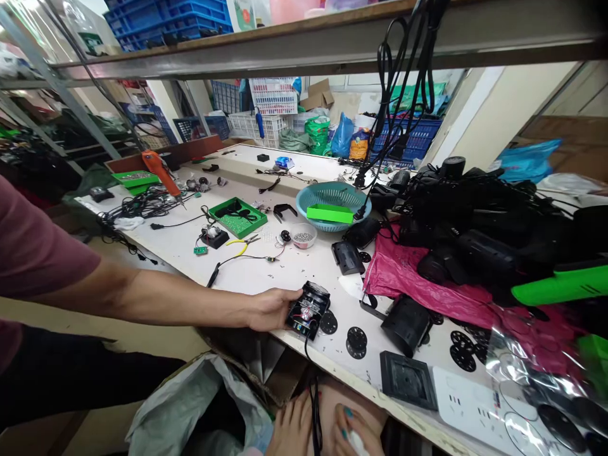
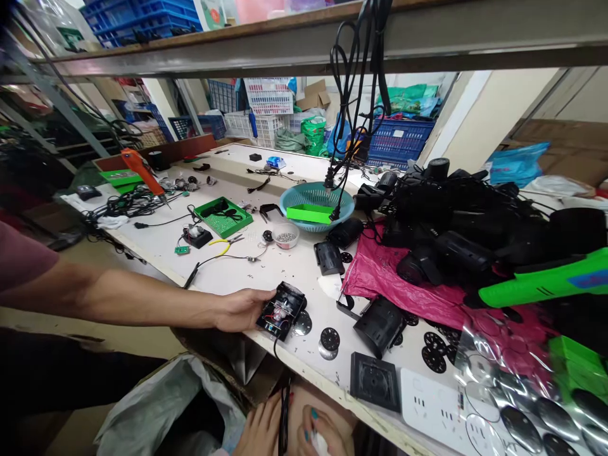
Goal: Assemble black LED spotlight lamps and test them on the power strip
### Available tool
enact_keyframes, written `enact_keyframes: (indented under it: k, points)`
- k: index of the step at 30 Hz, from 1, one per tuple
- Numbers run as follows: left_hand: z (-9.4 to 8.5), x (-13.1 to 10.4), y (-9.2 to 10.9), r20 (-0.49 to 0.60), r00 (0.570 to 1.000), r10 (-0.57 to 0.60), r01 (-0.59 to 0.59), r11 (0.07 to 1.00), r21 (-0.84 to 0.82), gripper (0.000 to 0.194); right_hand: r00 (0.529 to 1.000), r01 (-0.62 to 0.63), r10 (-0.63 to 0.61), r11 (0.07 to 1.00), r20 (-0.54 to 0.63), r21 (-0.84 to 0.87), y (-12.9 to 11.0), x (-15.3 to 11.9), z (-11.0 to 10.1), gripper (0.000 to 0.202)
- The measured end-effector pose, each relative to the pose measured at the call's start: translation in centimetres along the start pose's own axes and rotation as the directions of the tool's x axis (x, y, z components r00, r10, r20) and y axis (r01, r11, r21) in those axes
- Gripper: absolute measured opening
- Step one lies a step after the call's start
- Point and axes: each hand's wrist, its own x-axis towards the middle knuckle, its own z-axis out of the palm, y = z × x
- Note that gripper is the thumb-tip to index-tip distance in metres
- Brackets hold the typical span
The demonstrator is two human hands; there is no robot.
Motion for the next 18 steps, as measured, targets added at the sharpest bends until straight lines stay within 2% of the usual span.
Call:
enact_keyframes:
  k: [3, 6, 11, 18]
  points:
    - [0.5, 0.3, -0.7, 0.1, 0.995, 0.03, -0.027, 0.999, -0.035, 0.069, 0.998, -0.05, 0.047, 0.995, 0.037, 0.087, -0.7, 0.0, -0.5, 0.044]
    - [0.8, 0.7, -1.1, 0.189, 0.982, 0.016, -0.006, 0.999, -0.054, 0.068, 0.992, -0.104, 0.094, 0.988, 0.089, 0.111, -1.3, 0.3, 0.2, 0.038]
    - [0.4, 0.8, -0.9, 0.21, 0.978, -0.008, 0.028, 0.995, -0.092, 0.074, 0.988, -0.134, 0.123, 0.983, 0.095, 0.126, -1.3, 0.2, 0.8, 0.035]
    - [-1.4, 0.4, -0.6, 0.208, 0.977, 0.038, -0.019, 0.995, -0.093, 0.074, 0.993, -0.111, 0.105, 0.985, 0.058, 0.131, -1.0, -0.1, 0.7, 0.04]
